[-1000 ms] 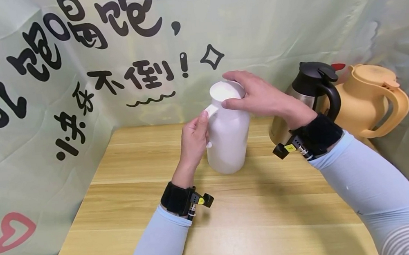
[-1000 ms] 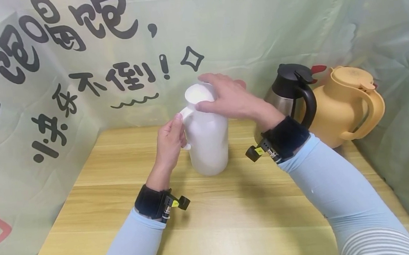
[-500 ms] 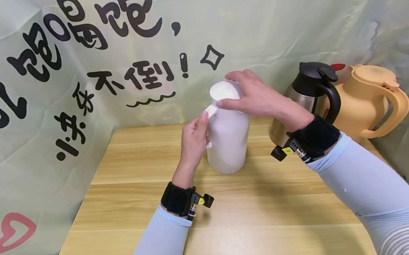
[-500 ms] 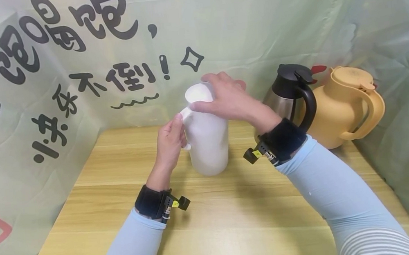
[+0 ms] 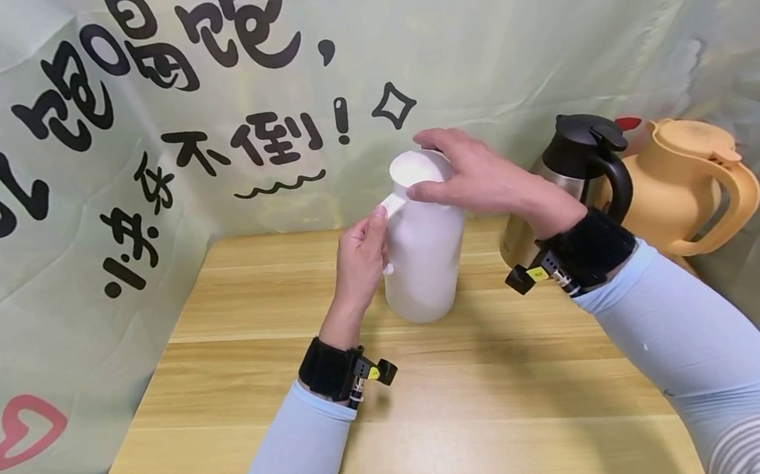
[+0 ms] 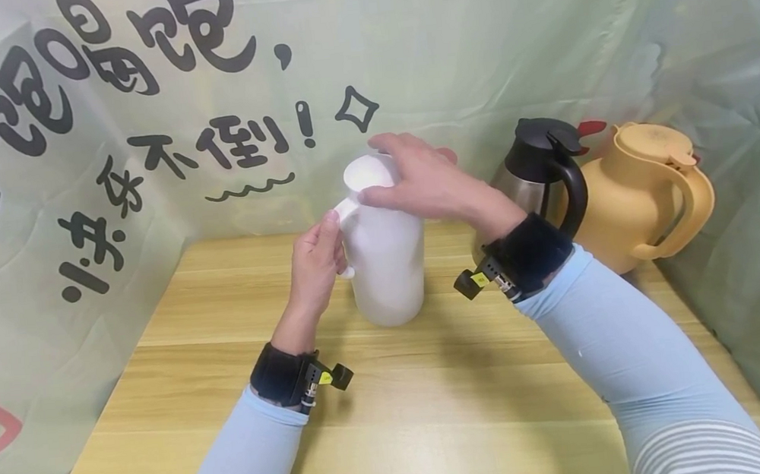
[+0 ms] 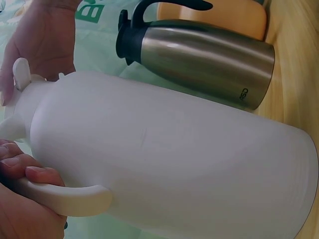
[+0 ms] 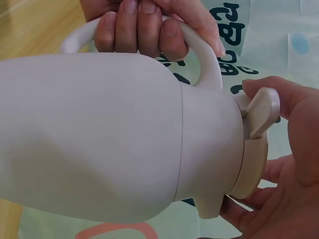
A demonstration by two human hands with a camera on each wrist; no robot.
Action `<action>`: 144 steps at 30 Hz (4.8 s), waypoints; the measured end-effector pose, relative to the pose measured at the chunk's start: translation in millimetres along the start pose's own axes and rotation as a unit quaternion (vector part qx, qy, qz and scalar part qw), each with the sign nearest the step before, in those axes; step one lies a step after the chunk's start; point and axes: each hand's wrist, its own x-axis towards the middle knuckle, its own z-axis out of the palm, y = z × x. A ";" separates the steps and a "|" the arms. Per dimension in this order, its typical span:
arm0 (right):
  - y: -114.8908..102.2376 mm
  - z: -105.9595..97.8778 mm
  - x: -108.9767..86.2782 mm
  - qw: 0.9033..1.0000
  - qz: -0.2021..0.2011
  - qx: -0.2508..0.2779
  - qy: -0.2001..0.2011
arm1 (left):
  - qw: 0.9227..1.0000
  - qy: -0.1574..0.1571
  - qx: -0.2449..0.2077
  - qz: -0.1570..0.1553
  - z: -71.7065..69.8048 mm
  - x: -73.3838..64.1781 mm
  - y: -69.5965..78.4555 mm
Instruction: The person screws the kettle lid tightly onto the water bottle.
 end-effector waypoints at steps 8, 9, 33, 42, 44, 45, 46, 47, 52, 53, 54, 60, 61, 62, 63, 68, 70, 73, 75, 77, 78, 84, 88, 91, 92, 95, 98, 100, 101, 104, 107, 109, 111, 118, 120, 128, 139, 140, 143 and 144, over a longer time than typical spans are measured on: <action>0.7 3.0 1.2 1.000 0.010 -0.010 0.017 | 1.000 -0.003 -0.005 0.001 0.0 0.2 0.4; 0.5 3.3 1.4 1.000 0.010 -0.010 0.019 | 1.000 -0.003 -0.004 0.002 -0.1 0.3 0.4; -3.3 -0.8 6.0 1.000 -0.022 -0.019 0.004 | 1.000 -0.007 -0.004 -0.003 -1.4 -0.2 0.9; -3.3 3.6 6.9 0.998 -0.007 -0.051 0.031 | 1.000 -0.003 -0.011 0.002 -0.2 -1.9 3.1; -2.7 5.5 7.1 0.998 -0.002 -0.054 0.038 | 1.000 -0.002 -0.011 0.004 0.0 -1.9 3.2; -2.6 6.5 7.1 0.998 0.000 -0.057 0.041 | 1.000 -0.001 -0.011 0.004 0.0 -2.0 3.2; -2.3 7.5 7.1 0.997 0.002 -0.059 0.044 | 1.000 -0.001 -0.011 0.003 0.0 -2.0 3.1; -2.1 8.4 7.0 0.997 0.004 -0.060 0.045 | 1.000 -0.001 -0.011 0.002 0.1 -2.0 3.3; 0.7 8.3 5.6 0.998 -0.013 -0.052 0.030 | 1.000 -0.002 -0.013 0.000 0.3 -2.2 3.4; 1.5 6.8 5.0 0.999 -0.020 -0.044 0.019 | 1.000 -0.003 -0.014 0.000 0.2 -2.1 3.4; 2.5 4.9 4.4 0.999 -0.027 -0.035 0.007 | 1.000 -0.005 -0.015 0.000 0.0 -2.0 3.4; 9.0 -12.1 1.9 0.995 -0.052 0.024 -0.079 | 0.999 -0.040 -0.024 -0.016 -4.8 0.5 3.2; 9.9 -14.9 2.0 0.994 -0.054 0.031 -0.091 | 0.998 -0.053 -0.028 -0.024 -6.8 1.3 3.2; 11.1 -17.5 2.2 0.992 -0.055 0.040 -0.104 | 0.997 -0.068 -0.033 -0.033 -9.0 2.5 3.2; 12.1 -19.9 2.4 0.990 -0.056 0.049 -0.117 | 0.995 -0.087 -0.038 -0.041 -11.4 3.6 3.7; 17.8 -27.9 4.7 0.984 -0.063 0.060 -0.156 | 0.980 -0.176 -0.071 -0.063 -21.5 7.4 6.7; 18.6 -29.4 6.1 0.984 -0.062 0.052 -0.157 | 0.976 -0.186 -0.089 -0.062 -21.6 6.6 7.7; 18.1 -29.3 7.9 0.986 -0.059 0.047 -0.147 | 0.978 -0.169 -0.110 -0.057 -17.9 2.9 9.3; 17.6 -28.4 7.6 0.988 -0.056 0.047 -0.136 | 0.981 -0.148 -0.113 -0.049 -14.1 -0.7 10.6; 17.6 -26.9 6.2 0.990 -0.054 0.048 -0.119 | 0.985 -0.127 -0.111 -0.048 -10.3 -4.3 11.4; 17.8 -26.1 5.2 0.992 -0.051 0.047 -0.110 | 0.986 -0.118 -0.109 -0.049 -8.6 -6.1 11.4; 19.0 -18.5 -1.7 0.997 -0.029 0.039 -0.058 | 0.991 -0.074 -0.096 -0.049 2.4 -15.6 12.4; 19.5 -13.3 -5.0 0.999 -0.026 0.028 -0.031 | 0.995 -0.047 -0.080 -0.043 9.7 -21.5 14.3; 20.4 -10.4 -6.6 0.999 -0.033 0.015 -0.016 | 0.997 -0.029 -0.059 -0.036 15.0 -25.9 15.6; 20.7 -9.7 -7.4 0.999 -0.036 0.012 -0.011 | 0.998 -0.024 -0.053 -0.033 16.8 -27.2 16.0; 20.7 -8.0 -9.7 0.999 -0.043 0.004 0.002 | 0.999 -0.007 -0.035 -0.023 21.4 -30.9 16.4; 19.9 -6.7 -12.3 0.999 -0.047 0.000 0.013 | 1.000 0.008 -0.017 -0.012 25.7 -34.5 16.9; 19.1 -6.1 -13.9 0.999 -0.048 -0.002 0.018 | 1.000 0.018 -0.008 -0.005 28.5 -36.5 16.9; 18.5 -5.9 -14.8 0.999 -0.048 -0.003 0.020 | 1.000 0.023 -0.003 -0.001 29.9 -37.6 17.3; 17.7 -5.2 -17.3 0.998 -0.048 -0.005 0.027 | 0.999 0.037 0.008 0.010 34.6 -40.1 17.2; 17.7 -4.6 -19.3 0.998 -0.048 -0.004 0.033 | 0.998 0.052 0.019 0.021 39.3 -42.5 17.2; 18.0 -4.3 -20.4 0.998 -0.047 -0.002 0.035 | 0.997 0.061 0.026 0.026 42.1 -44.3 17.8; 18.0 -4.0 -21.6 0.998 -0.048 0.000 0.037 | 0.996 0.071 0.035 0.030 44.6 -46.1 18.5; 16.2 0.1 -23.3 0.998 -0.050 -0.004 0.048 | 0.992 0.095 0.071 0.033 50.7 -50.6 20.9; 15.2 1.6 -23.2 0.997 -0.051 -0.006 0.053 | 0.992 0.095 0.077 0.032 51.2 -51.4 21.2; 14.0 3.2 -24.4 0.997 -0.057 -0.013 0.059 | 0.992 0.088 0.081 0.033 52.7 -53.0 20.4; 20.2 0.7 -23.6 0.997 -0.075 0.009 0.030 | 1.000 -0.001 0.018 0.015 43.9 -51.6 17.8; 20.4 0.4 -23.1 0.996 -0.079 0.009 0.026 | 1.000 -0.016 0.003 0.012 42.9 -51.7 17.4; 21.0 0.5 -22.3 0.996 -0.089 0.009 0.024 | 0.998 -0.057 -0.035 0.009 41.0 -52.6 17.2; 21.1 0.9 -22.1 0.996 -0.090 0.010 0.026 | 0.997 -0.063 -0.036 0.010 40.6 -53.0 17.0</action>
